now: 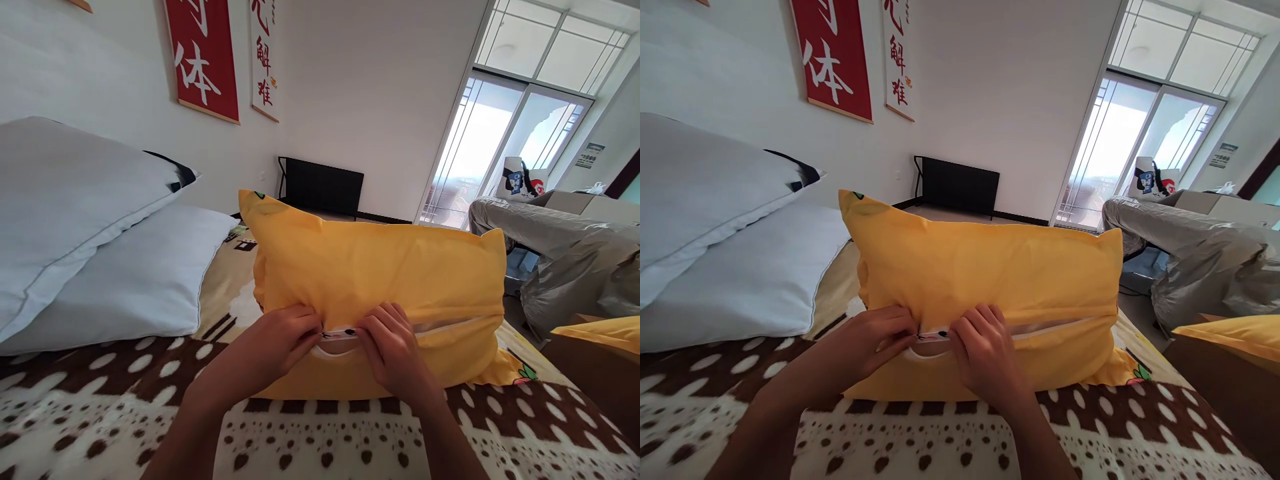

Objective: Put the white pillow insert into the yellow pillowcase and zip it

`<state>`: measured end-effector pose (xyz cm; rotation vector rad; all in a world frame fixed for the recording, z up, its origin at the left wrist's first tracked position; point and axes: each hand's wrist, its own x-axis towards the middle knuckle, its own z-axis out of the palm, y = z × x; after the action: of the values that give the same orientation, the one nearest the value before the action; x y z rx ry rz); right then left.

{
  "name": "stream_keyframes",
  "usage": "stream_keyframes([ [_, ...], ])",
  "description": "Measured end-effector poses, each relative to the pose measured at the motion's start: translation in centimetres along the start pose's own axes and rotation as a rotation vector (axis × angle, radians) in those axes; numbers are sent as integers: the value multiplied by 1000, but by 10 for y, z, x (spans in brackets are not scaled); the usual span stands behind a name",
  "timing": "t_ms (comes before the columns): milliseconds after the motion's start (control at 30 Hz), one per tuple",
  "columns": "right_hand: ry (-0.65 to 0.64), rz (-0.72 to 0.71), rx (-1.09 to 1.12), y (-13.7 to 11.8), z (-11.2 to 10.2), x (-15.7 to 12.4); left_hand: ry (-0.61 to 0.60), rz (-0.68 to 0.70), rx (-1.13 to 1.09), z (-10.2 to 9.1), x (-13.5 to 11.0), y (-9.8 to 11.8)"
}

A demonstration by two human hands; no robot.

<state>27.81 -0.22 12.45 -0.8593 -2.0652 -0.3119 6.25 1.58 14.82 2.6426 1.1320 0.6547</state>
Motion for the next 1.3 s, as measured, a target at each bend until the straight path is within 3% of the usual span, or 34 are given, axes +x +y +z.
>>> stream_keyframes([
  [167,40,18,-22,-1,4,0,-48,2,-33,-5,-4,-2],
  [300,171,-2,-19,-14,11,-4,-43,30,-25,-7,-8,-2],
  [467,75,-68,122,-38,34,-10,-41,56,-49,-7,-7,0],
  [667,209,27,209,-46,61,-14,-44,28,-100,-9,-7,3],
  [1067,309,149,161,-46,66,-13,-39,-131,-140,-5,-7,5],
  [1300,229,320,274,-46,64,-12,-52,-47,-117,-5,-7,3],
])
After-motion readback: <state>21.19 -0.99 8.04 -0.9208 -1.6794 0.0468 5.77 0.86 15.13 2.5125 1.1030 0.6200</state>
